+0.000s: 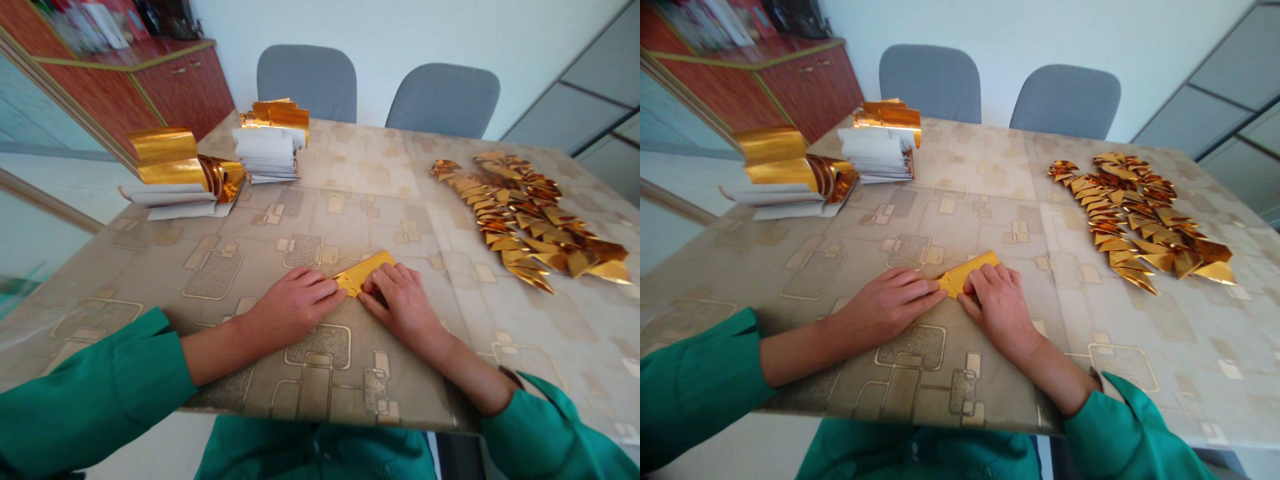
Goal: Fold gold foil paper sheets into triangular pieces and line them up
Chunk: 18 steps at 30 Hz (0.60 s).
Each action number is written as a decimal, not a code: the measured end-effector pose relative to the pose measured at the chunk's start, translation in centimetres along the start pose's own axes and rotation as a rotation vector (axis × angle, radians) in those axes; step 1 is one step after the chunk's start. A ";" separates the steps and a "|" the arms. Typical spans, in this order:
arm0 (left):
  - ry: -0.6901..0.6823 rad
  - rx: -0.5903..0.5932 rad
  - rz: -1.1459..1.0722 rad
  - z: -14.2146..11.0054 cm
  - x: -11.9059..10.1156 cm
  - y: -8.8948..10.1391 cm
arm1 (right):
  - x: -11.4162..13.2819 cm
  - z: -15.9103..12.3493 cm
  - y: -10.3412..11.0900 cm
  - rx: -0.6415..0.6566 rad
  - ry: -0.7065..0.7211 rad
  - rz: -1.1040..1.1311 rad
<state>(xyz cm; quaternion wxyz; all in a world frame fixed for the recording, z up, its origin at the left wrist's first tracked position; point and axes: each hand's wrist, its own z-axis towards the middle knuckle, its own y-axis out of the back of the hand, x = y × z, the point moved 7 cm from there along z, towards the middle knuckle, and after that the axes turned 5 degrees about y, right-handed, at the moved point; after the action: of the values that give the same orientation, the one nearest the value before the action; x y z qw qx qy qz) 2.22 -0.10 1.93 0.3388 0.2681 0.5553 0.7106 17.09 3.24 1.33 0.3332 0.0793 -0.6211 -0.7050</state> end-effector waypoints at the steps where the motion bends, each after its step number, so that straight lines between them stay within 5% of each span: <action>1: 0.002 -0.014 -0.004 -0.1 0.1 0.1 | 0.0 0.0 0.0 0.004 0.006 -0.003; 9: 0.072 -0.085 0.045 -1.7 1.8 1.4 | 0.1 0.4 0.1 0.048 -0.005 -0.015; 18: 0.063 -0.105 0.088 -1.0 0.7 1.4 | 0.2 0.5 0.1 0.005 0.004 -0.055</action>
<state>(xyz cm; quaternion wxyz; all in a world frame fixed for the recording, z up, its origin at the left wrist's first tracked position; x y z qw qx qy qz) 0.78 -0.32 3.02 0.3033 0.2515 0.5155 0.7609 16.73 3.53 1.60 0.3148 0.0983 -0.6197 -0.7122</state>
